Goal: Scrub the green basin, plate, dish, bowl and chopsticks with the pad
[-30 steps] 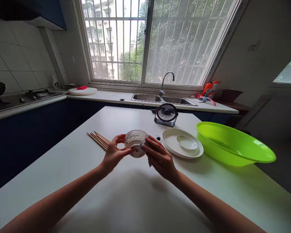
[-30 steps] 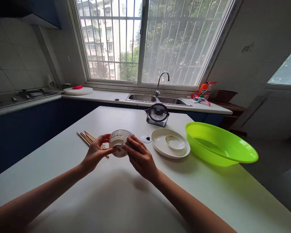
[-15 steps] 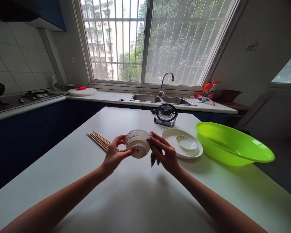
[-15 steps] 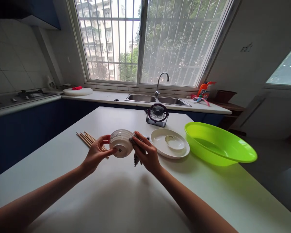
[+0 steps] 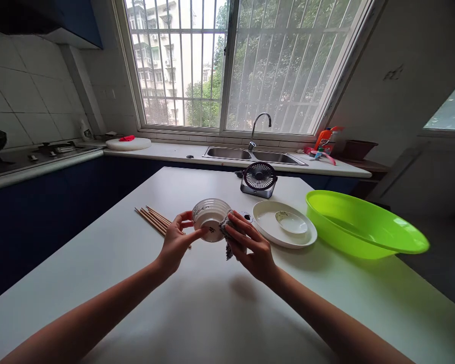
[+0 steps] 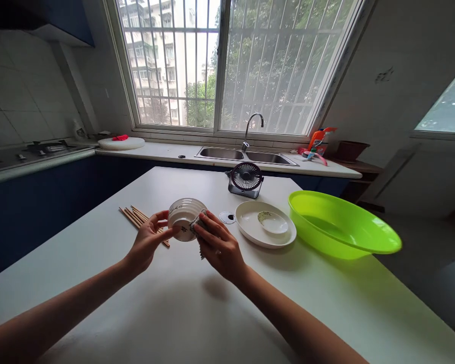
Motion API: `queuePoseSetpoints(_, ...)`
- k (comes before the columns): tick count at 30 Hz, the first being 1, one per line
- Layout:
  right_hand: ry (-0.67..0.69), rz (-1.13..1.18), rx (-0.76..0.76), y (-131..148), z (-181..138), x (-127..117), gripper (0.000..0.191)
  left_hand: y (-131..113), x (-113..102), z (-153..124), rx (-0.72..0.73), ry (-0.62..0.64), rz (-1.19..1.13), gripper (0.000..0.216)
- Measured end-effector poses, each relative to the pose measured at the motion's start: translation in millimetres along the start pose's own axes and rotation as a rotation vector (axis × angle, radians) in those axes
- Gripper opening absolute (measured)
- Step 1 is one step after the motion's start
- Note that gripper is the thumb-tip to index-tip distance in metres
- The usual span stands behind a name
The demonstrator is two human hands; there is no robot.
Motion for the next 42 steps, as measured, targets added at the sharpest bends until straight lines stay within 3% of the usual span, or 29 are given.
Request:
queuePoseSetpoints(4,-0.034,0.003,0.028,-5.8,-1.7,-2.9,0.057,-0.9,2.2,-2.8,-0.011,0.017,-0.003,0.067)
queuePoseSetpoints(12,-0.09,0.086,0.286,-19.2,-7.7,-4.8,0.044,-2.5,6.4,-7.7,-0.027,0.009,-0.084,0.071)
queuePoseSetpoints(15,-0.084,0.078,0.279,-14.7,-5.9,-2.8,0.046,1.7,8.9,-10.1,-0.076,0.007,-0.135,0.074)
queuePoseSetpoints(21,-0.032,0.039,0.102,-4.2,-4.9,4.4,0.052,11.2,9.2,-9.5,-0.132,0.017,-0.187,0.074)
queuePoseSetpoints(37,-0.159,0.006,0.296,-15.5,-8.6,-0.3,0.043,11.7,16.3,-20.7,-0.184,0.091,-0.198,0.063)
queuePoseSetpoints(42,-0.11,0.013,0.293,-14.1,-9.9,0.0,0.049,13.4,16.4,-19.9,-0.216,0.131,-0.18,0.06)
Point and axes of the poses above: each hand's wrist, its own z-axis towards the middle knuckle, its own x-axis out of the palm, y = z × x, the point moved 2 cm from there along z, towards the middle knuckle, and after that the axes turned 8 degrees about -x, right-handed, at the moved point
